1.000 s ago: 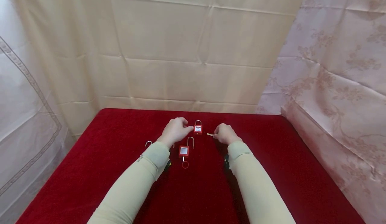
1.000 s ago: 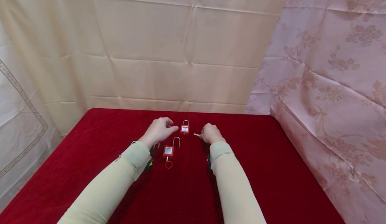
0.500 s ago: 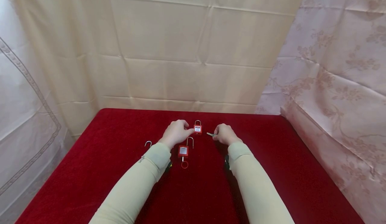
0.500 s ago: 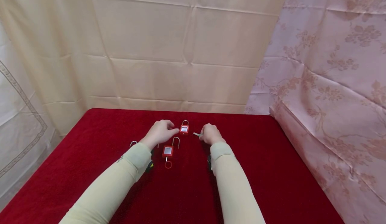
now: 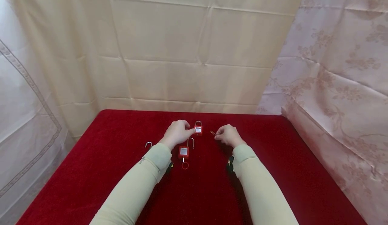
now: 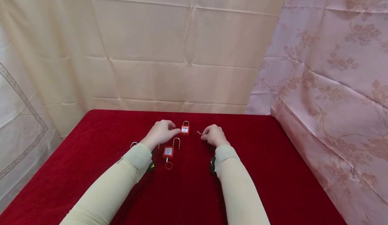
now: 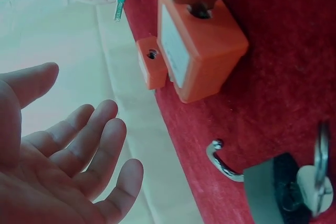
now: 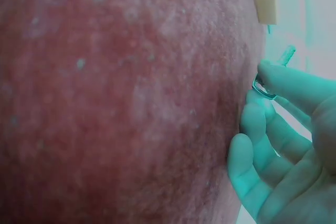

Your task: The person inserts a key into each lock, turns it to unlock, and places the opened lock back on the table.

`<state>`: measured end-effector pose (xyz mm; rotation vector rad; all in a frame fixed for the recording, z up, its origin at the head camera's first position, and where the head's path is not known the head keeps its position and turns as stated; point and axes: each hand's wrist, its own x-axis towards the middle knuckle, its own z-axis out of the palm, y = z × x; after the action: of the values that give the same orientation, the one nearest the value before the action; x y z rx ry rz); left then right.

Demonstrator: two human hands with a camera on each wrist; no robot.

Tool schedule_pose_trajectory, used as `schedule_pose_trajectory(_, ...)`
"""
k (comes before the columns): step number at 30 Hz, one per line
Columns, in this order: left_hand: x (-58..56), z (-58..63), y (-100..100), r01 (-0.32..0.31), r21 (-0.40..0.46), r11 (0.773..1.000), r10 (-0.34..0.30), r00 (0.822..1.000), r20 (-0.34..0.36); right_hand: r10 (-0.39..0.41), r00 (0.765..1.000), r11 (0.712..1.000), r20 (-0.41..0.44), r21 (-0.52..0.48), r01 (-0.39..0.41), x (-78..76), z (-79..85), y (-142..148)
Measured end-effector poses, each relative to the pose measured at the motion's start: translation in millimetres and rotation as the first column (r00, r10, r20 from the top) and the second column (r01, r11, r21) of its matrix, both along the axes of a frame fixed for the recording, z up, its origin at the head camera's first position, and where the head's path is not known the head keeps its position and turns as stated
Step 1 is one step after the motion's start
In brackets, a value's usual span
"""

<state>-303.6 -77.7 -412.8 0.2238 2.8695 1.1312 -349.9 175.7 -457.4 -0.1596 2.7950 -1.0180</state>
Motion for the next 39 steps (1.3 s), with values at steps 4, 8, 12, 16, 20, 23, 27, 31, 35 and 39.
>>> schedule_pose_trajectory(4, 0.9, 2.8, 1.8, 0.003, 0.028, 1.000, -0.003, 1.000, 0.008, -0.026, 1.000, 0.994, 0.006, -0.105, 0.027, 2.9, 2.6, 9.4)
schedule_pose_trajectory(8, 2.5, 6.9, 4.3, 0.017, 0.044, 0.999, -0.016, 1.000, -0.016, -0.038, 0.999, 0.977, -0.005, -0.208, 0.036, 6.2, 7.7, 16.0)
schedule_pose_trajectory(12, 6.0, 12.3, 5.5, 0.028, 0.084, 0.996, -0.026, 0.999, -0.029, -0.048, 0.999, 0.939, -0.010, -0.341, 0.042, 10.6, 13.6, 19.6)
schedule_pose_trajectory(16, 11.2, 17.7, 5.9, 0.032, 0.133, 0.991, -0.029, 0.999, -0.026, -0.056, 0.998, 0.880, 0.004, -0.473, 0.051, 17.2, 20.4, 24.3)
schedule_pose_trajectory(20, 16.0, 21.0, 5.1, 0.037, 0.152, 0.988, -0.031, 0.999, -0.044, -0.063, 0.998, 0.825, -0.004, -0.563, 0.049, 24.8, 25.9, 29.5)
schedule_pose_trajectory(23, 20.1, 22.7, 3.7, 0.033, 0.158, 0.987, -0.025, 0.998, -0.051, -0.069, 0.997, 0.786, -0.018, -0.617, 0.043, 31.5, 29.0, 32.7)
schedule_pose_trajectory(27, 26.3, 24.3, 1.0, 0.025, 0.168, 0.985, -0.015, 0.998, -0.063, -0.068, 0.997, 0.731, -0.030, -0.681, 0.029, 41.3, 32.3, 35.1)
schedule_pose_trajectory(31, 31.5, 23.7, -1.7, 0.037, 0.185, 0.982, -0.019, 0.995, -0.097, -0.057, 0.997, 0.695, -0.046, -0.719, 0.006, 51.9, 34.0, 35.5)
schedule_pose_trajectory(35, 34.7, 20.9, -4.6, 0.064, 0.210, 0.976, -0.038, 0.992, -0.124, -0.051, 0.996, 0.672, -0.071, -0.740, -0.018, 61.0, 34.9, 34.6)
schedule_pose_trajectory(39, 38.5, 18.4, -6.8, 0.071, 0.222, 0.972, -0.049, 0.993, -0.105, -0.041, 0.995, 0.659, -0.085, -0.751, -0.037, 67.0, 35.0, 34.0)
